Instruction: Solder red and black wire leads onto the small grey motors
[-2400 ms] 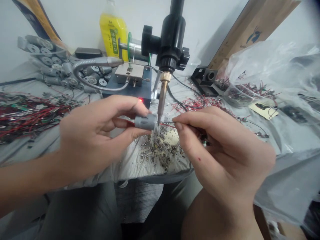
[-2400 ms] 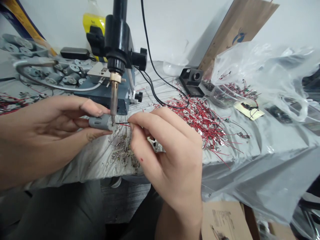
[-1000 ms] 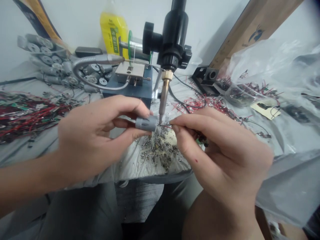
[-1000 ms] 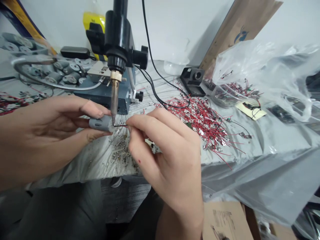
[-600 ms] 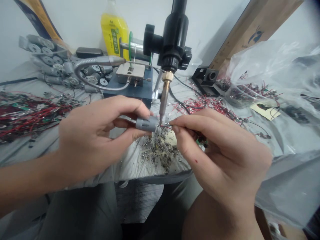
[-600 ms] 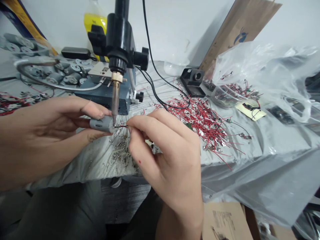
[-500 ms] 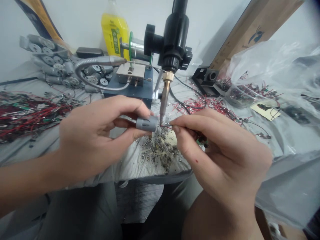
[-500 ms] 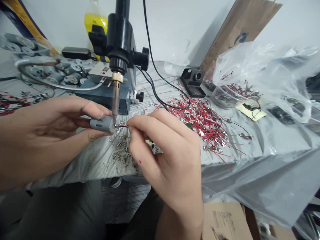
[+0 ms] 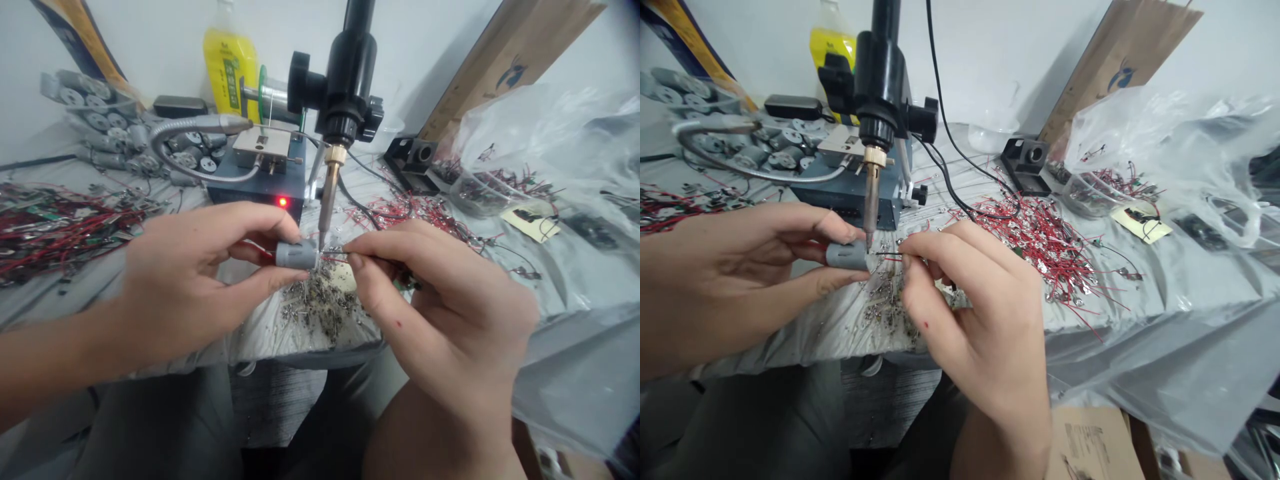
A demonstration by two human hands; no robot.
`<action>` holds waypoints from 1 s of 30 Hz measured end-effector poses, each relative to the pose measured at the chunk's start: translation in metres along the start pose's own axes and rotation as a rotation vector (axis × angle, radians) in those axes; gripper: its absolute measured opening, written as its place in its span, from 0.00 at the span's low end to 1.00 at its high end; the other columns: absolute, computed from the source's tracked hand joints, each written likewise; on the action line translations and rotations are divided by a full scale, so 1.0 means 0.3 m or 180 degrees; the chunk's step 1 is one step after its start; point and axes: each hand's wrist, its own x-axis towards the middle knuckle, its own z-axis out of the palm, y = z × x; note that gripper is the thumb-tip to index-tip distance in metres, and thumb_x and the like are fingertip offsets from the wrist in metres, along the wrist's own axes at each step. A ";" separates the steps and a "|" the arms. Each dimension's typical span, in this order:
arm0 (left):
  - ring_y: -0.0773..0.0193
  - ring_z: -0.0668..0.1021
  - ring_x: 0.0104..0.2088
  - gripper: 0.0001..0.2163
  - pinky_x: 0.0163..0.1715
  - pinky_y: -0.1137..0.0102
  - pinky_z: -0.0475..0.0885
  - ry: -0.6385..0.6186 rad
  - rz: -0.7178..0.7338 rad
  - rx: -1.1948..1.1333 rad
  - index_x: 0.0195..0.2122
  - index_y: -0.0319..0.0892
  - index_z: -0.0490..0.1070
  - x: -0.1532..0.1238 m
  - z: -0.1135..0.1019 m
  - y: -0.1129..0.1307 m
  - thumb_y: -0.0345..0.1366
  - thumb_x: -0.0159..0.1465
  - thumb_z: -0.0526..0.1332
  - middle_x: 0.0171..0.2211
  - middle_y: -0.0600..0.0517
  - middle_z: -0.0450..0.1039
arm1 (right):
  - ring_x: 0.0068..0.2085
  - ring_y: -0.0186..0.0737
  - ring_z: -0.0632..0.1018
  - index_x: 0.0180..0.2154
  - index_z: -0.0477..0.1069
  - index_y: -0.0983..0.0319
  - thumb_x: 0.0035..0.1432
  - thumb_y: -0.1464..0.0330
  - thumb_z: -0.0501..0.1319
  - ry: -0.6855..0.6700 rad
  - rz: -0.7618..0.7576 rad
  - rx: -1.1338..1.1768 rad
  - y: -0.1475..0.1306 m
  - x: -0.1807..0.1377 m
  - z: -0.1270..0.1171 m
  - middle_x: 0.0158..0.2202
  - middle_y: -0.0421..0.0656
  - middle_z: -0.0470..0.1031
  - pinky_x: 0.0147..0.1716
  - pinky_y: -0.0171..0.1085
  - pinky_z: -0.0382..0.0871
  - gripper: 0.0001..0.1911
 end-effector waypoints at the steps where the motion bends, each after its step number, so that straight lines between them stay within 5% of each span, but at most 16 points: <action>1: 0.68 0.91 0.42 0.08 0.47 0.78 0.88 0.0006 0.0012 0.0015 0.50 0.59 0.83 -0.001 -0.002 -0.002 0.44 0.71 0.75 0.47 0.65 0.88 | 0.37 0.27 0.77 0.44 0.80 0.60 0.73 0.77 0.65 0.0014 -0.0005 -0.0025 0.001 0.001 0.000 0.36 0.37 0.79 0.37 0.33 0.71 0.07; 8: 0.77 0.86 0.33 0.07 0.39 0.80 0.78 0.0026 0.0346 0.0446 0.49 0.58 0.83 0.010 -0.024 0.006 0.43 0.71 0.75 0.40 0.69 0.87 | 0.37 0.27 0.77 0.43 0.79 0.59 0.71 0.78 0.65 0.0101 0.0002 -0.0218 0.014 0.007 0.002 0.37 0.34 0.80 0.41 0.30 0.75 0.08; 19: 0.75 0.87 0.39 0.08 0.47 0.81 0.80 -0.0094 0.0287 0.0215 0.51 0.55 0.83 0.000 -0.019 -0.003 0.38 0.72 0.76 0.44 0.66 0.87 | 0.36 0.26 0.75 0.42 0.77 0.60 0.70 0.78 0.65 -0.0003 -0.0017 -0.0073 0.007 0.001 0.001 0.35 0.34 0.76 0.37 0.31 0.71 0.07; 24: 0.74 0.86 0.37 0.07 0.43 0.78 0.80 -0.0183 0.0490 0.0367 0.51 0.51 0.82 0.006 -0.025 0.006 0.35 0.74 0.73 0.43 0.63 0.87 | 0.36 0.24 0.75 0.42 0.77 0.60 0.69 0.79 0.65 0.0003 0.0006 -0.0097 0.015 0.003 0.002 0.36 0.33 0.77 0.38 0.29 0.71 0.08; 30: 0.68 0.87 0.36 0.04 0.44 0.74 0.85 -0.0026 0.0322 0.0280 0.46 0.53 0.82 0.027 -0.013 0.002 0.43 0.72 0.72 0.39 0.62 0.87 | 0.36 0.24 0.74 0.40 0.77 0.62 0.71 0.78 0.64 -0.0108 -0.0026 -0.0096 0.007 0.008 0.003 0.35 0.35 0.76 0.37 0.29 0.70 0.08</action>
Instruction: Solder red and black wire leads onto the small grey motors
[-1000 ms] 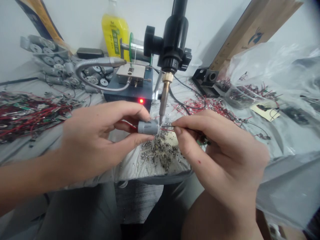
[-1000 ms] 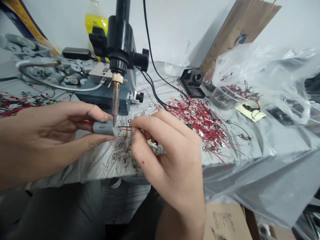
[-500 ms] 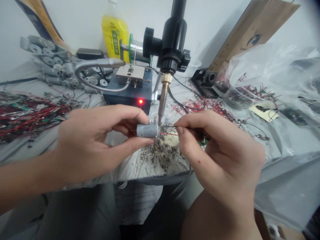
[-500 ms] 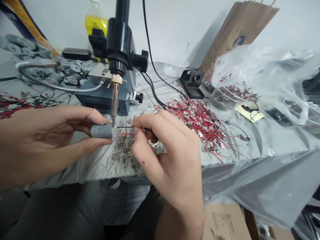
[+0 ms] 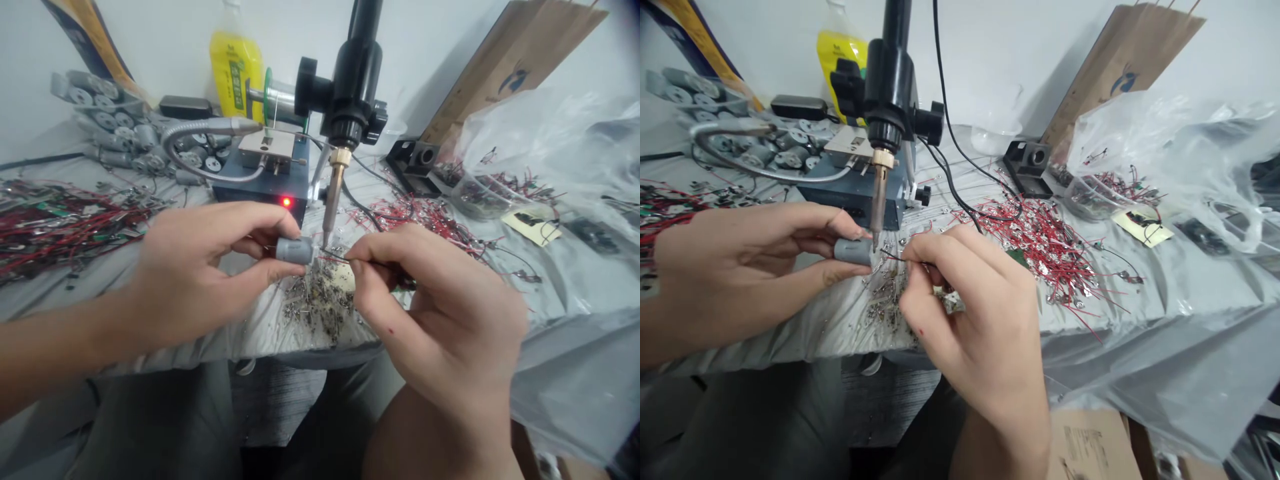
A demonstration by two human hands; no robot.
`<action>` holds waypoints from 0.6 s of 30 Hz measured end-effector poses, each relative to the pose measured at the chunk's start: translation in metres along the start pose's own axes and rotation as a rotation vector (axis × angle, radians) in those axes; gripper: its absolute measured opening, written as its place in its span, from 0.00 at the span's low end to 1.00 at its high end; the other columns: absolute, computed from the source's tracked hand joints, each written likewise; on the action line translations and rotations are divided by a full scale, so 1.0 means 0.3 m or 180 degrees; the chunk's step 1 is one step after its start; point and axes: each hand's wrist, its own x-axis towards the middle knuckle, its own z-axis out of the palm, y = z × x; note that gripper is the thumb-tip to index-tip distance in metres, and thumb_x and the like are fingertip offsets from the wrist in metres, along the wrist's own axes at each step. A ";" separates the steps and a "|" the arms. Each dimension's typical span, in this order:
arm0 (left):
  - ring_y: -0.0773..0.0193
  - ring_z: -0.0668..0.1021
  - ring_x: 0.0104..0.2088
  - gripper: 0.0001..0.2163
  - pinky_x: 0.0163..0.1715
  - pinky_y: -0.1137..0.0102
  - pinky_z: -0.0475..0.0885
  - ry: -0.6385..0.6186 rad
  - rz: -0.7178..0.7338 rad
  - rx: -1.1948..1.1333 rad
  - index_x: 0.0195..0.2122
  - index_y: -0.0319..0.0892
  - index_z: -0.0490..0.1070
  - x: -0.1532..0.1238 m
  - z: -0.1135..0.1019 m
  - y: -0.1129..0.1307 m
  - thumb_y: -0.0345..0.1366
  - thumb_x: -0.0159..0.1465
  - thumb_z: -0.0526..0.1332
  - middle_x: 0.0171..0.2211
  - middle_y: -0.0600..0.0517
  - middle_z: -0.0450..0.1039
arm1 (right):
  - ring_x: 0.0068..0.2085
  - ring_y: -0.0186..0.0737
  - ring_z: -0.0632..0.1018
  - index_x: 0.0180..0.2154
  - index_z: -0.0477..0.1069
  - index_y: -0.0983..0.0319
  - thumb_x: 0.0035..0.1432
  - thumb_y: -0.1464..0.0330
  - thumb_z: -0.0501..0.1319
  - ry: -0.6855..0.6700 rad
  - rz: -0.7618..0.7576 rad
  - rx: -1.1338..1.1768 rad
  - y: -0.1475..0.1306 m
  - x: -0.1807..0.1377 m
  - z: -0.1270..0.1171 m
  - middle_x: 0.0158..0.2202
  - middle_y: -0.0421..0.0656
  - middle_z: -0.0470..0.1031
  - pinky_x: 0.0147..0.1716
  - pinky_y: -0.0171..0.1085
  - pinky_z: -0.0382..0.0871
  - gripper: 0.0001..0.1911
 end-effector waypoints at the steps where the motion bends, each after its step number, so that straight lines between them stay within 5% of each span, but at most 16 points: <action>1: 0.68 0.87 0.35 0.04 0.43 0.74 0.86 -0.0009 0.0011 -0.0019 0.46 0.53 0.82 0.002 0.001 0.001 0.42 0.72 0.72 0.39 0.62 0.87 | 0.35 0.24 0.74 0.40 0.77 0.61 0.71 0.78 0.64 0.0003 -0.0003 -0.0012 0.001 0.001 0.000 0.35 0.35 0.76 0.37 0.29 0.70 0.08; 13: 0.66 0.89 0.35 0.07 0.42 0.78 0.88 -0.0178 -0.0463 -0.0582 0.43 0.52 0.82 0.016 0.023 -0.034 0.36 0.64 0.74 0.39 0.62 0.88 | 0.34 0.26 0.73 0.38 0.77 0.62 0.71 0.78 0.63 -0.0156 0.0031 -0.0099 -0.011 0.004 -0.003 0.32 0.36 0.73 0.36 0.30 0.69 0.08; 18: 0.64 0.89 0.31 0.07 0.35 0.78 0.87 -0.0470 -0.0366 -0.0746 0.41 0.52 0.82 0.024 0.015 0.018 0.35 0.62 0.74 0.34 0.60 0.88 | 0.35 0.28 0.75 0.39 0.78 0.61 0.70 0.79 0.65 -0.0158 0.0007 -0.0247 -0.055 0.002 -0.045 0.34 0.37 0.77 0.37 0.31 0.70 0.09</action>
